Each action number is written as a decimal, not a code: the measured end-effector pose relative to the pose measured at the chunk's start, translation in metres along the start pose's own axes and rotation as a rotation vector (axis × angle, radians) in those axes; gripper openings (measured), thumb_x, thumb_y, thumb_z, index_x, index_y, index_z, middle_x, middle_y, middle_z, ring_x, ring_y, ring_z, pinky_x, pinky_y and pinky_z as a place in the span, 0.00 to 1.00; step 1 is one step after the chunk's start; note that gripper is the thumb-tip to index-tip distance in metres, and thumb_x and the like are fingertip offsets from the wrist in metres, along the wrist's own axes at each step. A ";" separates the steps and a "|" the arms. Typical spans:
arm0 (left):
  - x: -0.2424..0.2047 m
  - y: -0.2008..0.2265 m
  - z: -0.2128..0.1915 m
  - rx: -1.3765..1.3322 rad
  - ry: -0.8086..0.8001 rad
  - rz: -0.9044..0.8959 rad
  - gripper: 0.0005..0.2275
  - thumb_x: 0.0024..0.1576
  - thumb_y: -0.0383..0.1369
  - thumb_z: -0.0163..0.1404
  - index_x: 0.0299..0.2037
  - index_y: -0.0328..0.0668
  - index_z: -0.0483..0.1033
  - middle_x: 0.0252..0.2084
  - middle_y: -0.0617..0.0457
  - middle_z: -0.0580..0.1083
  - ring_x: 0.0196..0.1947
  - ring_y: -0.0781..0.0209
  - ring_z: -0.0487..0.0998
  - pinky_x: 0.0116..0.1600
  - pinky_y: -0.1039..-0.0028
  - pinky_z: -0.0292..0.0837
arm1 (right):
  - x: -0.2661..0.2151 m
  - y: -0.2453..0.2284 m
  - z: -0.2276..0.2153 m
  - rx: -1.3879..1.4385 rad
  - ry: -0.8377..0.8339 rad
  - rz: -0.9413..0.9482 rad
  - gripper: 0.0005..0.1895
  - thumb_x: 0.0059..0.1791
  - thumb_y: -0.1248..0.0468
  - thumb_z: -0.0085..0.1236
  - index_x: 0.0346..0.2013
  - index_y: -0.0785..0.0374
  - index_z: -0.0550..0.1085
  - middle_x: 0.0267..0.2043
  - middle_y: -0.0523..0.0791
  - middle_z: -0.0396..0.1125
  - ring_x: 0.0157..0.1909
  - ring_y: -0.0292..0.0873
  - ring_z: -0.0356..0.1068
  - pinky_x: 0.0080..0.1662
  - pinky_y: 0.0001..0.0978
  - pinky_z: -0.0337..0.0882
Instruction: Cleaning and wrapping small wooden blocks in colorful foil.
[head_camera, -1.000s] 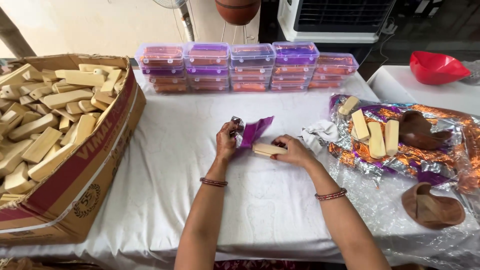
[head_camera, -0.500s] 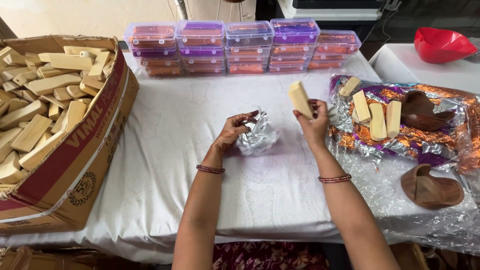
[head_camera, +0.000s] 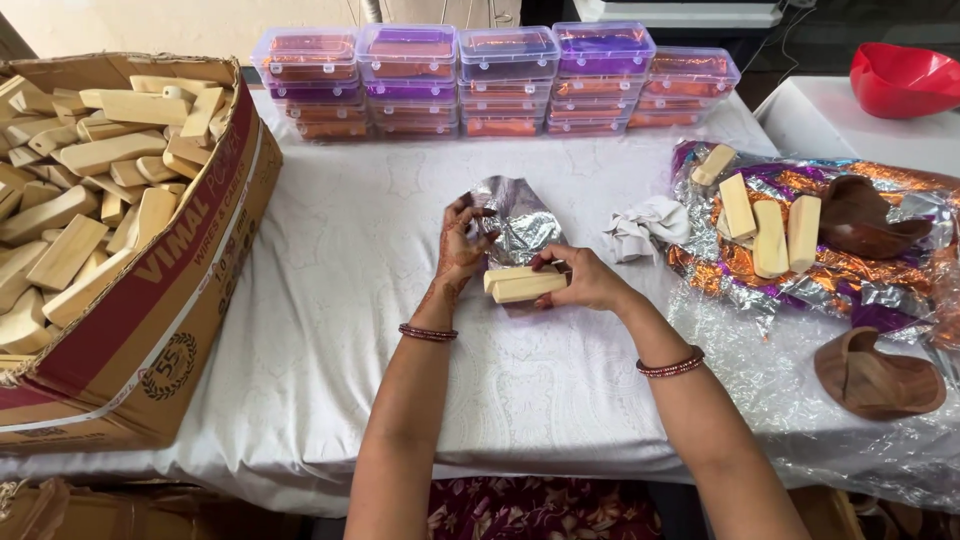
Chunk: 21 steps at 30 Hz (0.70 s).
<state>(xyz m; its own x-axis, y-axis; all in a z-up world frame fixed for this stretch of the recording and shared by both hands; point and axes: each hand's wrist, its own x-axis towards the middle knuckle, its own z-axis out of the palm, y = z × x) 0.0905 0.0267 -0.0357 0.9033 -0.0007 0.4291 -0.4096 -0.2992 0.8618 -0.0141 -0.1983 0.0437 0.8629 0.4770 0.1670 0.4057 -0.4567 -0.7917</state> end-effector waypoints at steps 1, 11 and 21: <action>-0.001 -0.006 0.000 0.002 -0.003 -0.002 0.16 0.48 0.27 0.65 0.47 0.42 0.78 0.61 0.45 0.59 0.63 0.50 0.63 0.63 0.61 0.73 | 0.001 0.006 0.001 0.003 0.001 0.002 0.28 0.32 0.65 0.76 0.45 0.59 0.75 0.48 0.42 0.74 0.54 0.40 0.72 0.60 0.34 0.70; -0.023 0.064 -0.021 0.795 -0.454 -0.104 0.27 0.54 0.52 0.56 0.63 0.59 0.69 0.66 0.58 0.65 0.70 0.59 0.57 0.73 0.47 0.41 | 0.003 0.039 -0.018 -0.127 0.164 0.114 0.28 0.32 0.64 0.76 0.44 0.59 0.75 0.47 0.41 0.75 0.52 0.40 0.73 0.57 0.34 0.71; -0.021 0.051 -0.008 0.606 -0.273 -0.091 0.22 0.64 0.52 0.47 0.68 0.65 0.70 0.71 0.66 0.70 0.69 0.68 0.69 0.81 0.62 0.58 | 0.004 0.018 -0.006 -0.226 0.097 0.302 0.30 0.33 0.60 0.76 0.47 0.55 0.74 0.50 0.41 0.74 0.55 0.41 0.72 0.59 0.35 0.70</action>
<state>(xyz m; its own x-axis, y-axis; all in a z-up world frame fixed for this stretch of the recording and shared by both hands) 0.0497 0.0189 0.0018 0.9633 -0.1677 0.2095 -0.2581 -0.7923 0.5528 -0.0014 -0.2091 0.0335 0.9736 0.2280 0.0095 0.1762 -0.7248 -0.6661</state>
